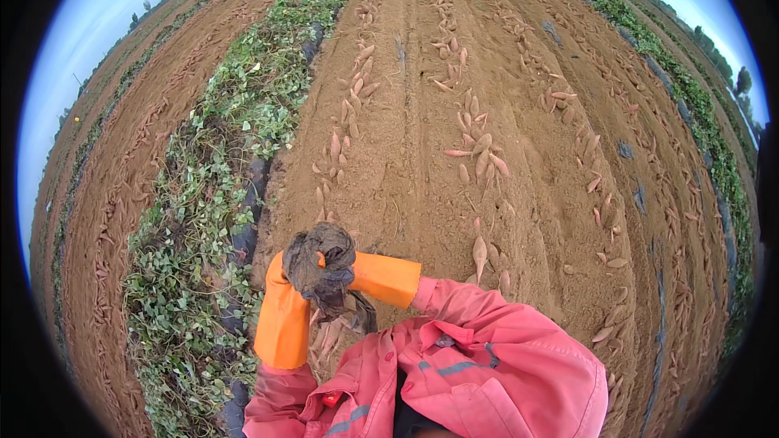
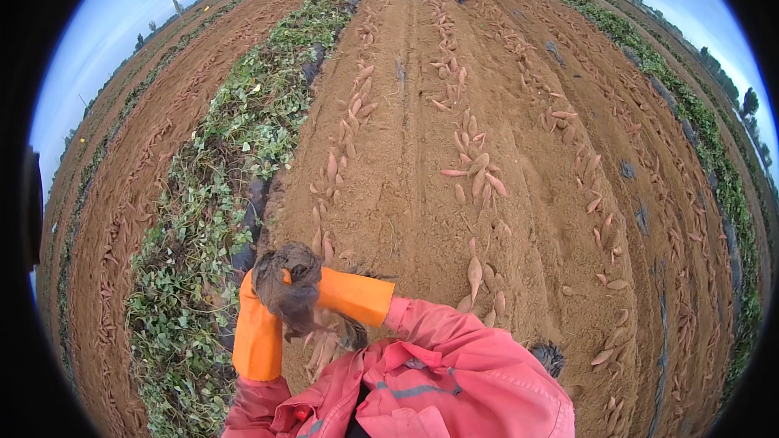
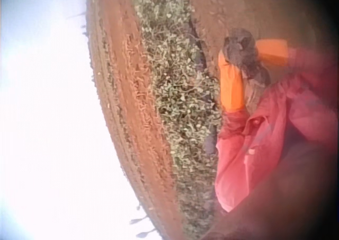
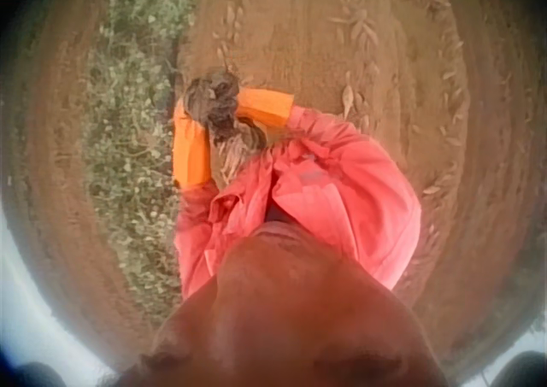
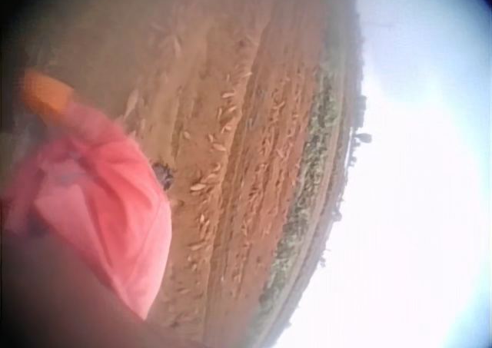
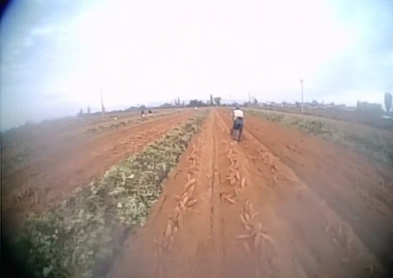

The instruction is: The person walks along a harvested sweet potato field and repeatedly bends to pick up pieces of black plastic mulch film from the soil. They gather the plastic into a bundle in their hands and continue moving forward to collect more pieces.

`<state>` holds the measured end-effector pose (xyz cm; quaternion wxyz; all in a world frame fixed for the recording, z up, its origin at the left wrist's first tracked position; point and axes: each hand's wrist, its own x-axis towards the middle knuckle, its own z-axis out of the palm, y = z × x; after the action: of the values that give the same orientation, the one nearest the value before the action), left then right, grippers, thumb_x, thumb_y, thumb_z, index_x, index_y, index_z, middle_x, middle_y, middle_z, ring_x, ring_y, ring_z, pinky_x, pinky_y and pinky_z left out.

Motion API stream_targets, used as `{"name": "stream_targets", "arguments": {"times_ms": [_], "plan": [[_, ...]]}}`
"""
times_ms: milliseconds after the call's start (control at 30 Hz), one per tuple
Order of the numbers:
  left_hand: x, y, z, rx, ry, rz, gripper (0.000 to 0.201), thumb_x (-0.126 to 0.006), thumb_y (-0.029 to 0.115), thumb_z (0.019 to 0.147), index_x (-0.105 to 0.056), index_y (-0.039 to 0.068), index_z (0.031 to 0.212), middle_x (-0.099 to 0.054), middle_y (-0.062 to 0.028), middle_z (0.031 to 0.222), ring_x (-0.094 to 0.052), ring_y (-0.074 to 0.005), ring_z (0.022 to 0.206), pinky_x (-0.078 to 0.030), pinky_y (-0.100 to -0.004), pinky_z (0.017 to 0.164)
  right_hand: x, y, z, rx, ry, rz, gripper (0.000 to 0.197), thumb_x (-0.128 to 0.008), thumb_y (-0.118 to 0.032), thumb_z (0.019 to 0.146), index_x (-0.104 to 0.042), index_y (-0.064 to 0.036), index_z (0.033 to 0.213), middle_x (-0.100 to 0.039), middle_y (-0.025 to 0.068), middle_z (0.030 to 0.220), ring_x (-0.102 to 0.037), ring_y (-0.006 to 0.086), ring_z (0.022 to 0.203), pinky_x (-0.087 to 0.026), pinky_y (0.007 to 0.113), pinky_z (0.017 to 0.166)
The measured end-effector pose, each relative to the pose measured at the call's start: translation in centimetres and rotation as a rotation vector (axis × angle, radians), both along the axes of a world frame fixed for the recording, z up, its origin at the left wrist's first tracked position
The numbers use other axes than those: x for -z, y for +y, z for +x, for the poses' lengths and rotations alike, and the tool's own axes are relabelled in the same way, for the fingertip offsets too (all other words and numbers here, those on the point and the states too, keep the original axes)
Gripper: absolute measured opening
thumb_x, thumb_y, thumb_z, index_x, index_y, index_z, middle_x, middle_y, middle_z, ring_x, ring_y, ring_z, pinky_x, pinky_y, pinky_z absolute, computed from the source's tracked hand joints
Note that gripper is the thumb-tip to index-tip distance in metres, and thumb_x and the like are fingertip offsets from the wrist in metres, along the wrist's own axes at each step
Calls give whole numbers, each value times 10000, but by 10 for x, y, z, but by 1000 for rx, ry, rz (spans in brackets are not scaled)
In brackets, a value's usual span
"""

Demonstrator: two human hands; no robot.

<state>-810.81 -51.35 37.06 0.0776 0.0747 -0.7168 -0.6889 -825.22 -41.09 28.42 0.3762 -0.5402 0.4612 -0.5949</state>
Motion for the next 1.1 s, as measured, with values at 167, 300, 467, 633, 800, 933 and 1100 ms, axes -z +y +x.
{"name": "stream_targets", "arguments": {"times_ms": [167,300,467,633,800,933,1100], "plan": [[7,-120,-35,-252,203,302,297,-689,5,929,-708,35,1224,-757,-115,1136,-725,-263,1026,-574,-378,870,-15,72,48,134,12,364,375,-764,-376,904,-712,-114,1167,-768,76,956,-685,272,835,-560,401,817],[20,-121,-33,-327,103,-161,277,-667,-3,964,-734,45,1229,-768,-78,1128,-721,-215,990,-568,-350,832,-56,85,30,235,440,570,402,-770,-400,885,-724,-130,1180,-775,133,973,-731,346,885,-564,441,827],[11,2,7,121,-254,-621,186,-712,152,996,-752,66,1157,-764,-29,1011,-704,-151,883,-554,-313,759,-84,83,-31,410,736,25,407,-836,-298,830,-739,-110,1178,-757,126,966,-722,335,873,-573,439,808],[-20,51,17,222,-107,-200,236,-800,189,946,-753,61,1138,-765,-31,990,-719,-165,895,-559,-320,781,-31,49,-42,263,323,-67,454,-826,-256,837,-736,-89,1249,-778,125,1071,-750,297,942,-591,399,867],[-12,-31,-28,-235,67,-168,277,-835,199,930,-748,49,1147,-766,-41,1007,-730,-182,923,-566,-328,802,16,44,24,190,-351,465,361,-795,-197,878,-716,-70,1207,-770,54,997,-718,127,968,-564,325,810],[-10,-125,-58,-456,352,97,234,-692,121,1031,-720,17,1239,-764,-73,1144,-724,-207,992,-582,-337,818,-17,113,41,130,131,406,288,-677,-235,951,-705,-77,1189,-690,97,875,-660,192,823,-520,371,737],[27,-94,-28,-320,26,-989,223,-689,192,1006,-751,94,1197,-800,-88,1104,-749,-270,1003,-564,-380,842,-70,112,11,243,319,202,305,-647,-137,904,-722,-83,1195,-749,116,942,-715,229,833,-560,394,729]]}}
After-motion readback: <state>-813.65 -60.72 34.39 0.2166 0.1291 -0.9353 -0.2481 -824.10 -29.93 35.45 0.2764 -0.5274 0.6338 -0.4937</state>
